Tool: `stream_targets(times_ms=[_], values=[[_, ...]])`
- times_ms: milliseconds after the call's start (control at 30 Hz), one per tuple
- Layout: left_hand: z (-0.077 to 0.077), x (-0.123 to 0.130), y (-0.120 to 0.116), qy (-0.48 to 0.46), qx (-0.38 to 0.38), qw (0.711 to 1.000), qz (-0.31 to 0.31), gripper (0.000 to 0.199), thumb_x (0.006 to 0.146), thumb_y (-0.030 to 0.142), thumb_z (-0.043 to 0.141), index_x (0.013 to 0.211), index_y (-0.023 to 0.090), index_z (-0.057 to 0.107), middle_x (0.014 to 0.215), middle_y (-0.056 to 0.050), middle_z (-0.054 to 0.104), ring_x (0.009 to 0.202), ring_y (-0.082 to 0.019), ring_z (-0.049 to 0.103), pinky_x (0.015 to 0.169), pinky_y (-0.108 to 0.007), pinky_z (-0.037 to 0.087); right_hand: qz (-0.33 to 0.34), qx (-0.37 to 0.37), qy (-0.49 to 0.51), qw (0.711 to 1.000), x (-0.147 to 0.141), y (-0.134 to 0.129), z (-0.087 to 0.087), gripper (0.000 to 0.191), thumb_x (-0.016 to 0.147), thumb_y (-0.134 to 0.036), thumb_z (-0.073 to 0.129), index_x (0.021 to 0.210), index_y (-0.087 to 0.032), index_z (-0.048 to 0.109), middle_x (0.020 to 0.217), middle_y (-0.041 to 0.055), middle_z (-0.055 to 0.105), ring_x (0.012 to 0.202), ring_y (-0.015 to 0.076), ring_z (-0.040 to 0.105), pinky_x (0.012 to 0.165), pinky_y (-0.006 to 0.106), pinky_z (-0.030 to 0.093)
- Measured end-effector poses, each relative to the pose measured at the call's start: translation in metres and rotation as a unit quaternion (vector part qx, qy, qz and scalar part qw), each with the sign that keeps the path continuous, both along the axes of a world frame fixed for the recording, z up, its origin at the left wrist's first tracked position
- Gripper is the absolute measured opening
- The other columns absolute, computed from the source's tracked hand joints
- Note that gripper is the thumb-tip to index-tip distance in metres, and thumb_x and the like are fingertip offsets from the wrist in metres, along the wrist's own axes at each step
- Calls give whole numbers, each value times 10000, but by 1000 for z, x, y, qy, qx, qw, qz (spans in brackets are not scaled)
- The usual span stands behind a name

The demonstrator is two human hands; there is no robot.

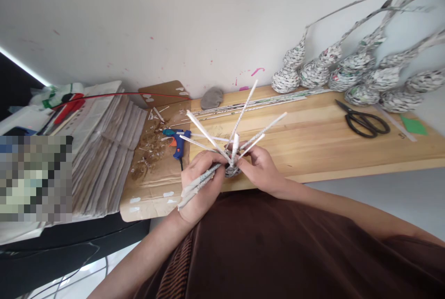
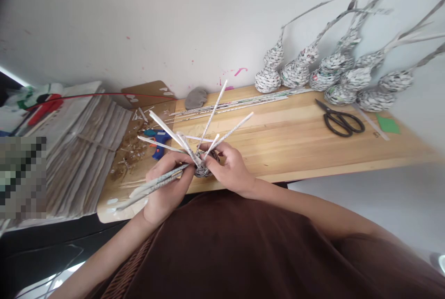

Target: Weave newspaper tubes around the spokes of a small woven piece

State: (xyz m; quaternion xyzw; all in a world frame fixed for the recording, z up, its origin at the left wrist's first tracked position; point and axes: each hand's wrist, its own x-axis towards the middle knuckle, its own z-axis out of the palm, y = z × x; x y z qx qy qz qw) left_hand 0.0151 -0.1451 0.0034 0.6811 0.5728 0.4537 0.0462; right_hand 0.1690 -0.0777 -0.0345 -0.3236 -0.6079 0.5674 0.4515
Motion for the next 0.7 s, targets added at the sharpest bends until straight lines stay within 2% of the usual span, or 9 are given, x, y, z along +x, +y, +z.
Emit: stream_targets(times_ms=[100, 167, 267, 467, 600, 700], values=[[-1, 1, 1, -2, 10, 1000, -11, 249, 779, -23, 642, 838, 217, 666, 855, 29, 718, 821, -111, 691, 819, -214, 541, 21, -45, 22, 999, -3, 0, 3, 222, 817, -306, 729, 1001, -182, 712, 990, 63, 751, 920, 208, 699, 855, 340, 558], [-2, 1, 2, -9, 13, 1000, -8, 253, 769, -33, 643, 820, 214, 665, 869, 25, 719, 838, -113, 693, 822, -213, 539, 22, -31, 17, 999, -3, 0, 4, 157, 827, -278, 707, 951, -182, 709, 914, 44, 733, 844, 183, 679, 796, 314, 554], [-2, 3, 4, -15, 11, 1000, -3, 243, 769, -32, 647, 789, 210, 660, 862, 24, 714, 851, -117, 692, 828, -213, 535, 10, 44, 4, 999, 0, 1, 3, 90, 854, -219, 656, 920, -185, 707, 900, 40, 719, 824, 167, 654, 791, 304, 544], [-1, -1, 2, 2, -14, 1000, 4, 201, 792, 8, 657, 787, 209, 644, 791, 36, 697, 778, -114, 680, 799, -217, 537, -26, 187, -36, 981, 8, 4, 2, 135, 854, -152, 664, 957, -213, 726, 987, 51, 748, 886, 188, 695, 818, 316, 563], [-2, 0, 2, -3, -33, 999, 15, 198, 800, 15, 646, 785, 209, 611, 771, 49, 678, 740, -97, 667, 753, -199, 529, -34, 245, -33, 968, 12, 6, 1, 167, 851, -126, 668, 954, -236, 740, 942, 48, 732, 914, 205, 702, 829, 339, 576], [-4, 3, 3, -59, -38, 997, 30, 171, 822, 53, 653, 800, 209, 586, 761, 51, 663, 707, -91, 662, 702, -193, 532, -24, 282, -6, 959, 13, 8, -3, 208, 859, -100, 669, 983, -248, 746, 953, 50, 720, 909, 192, 696, 826, 328, 577]])
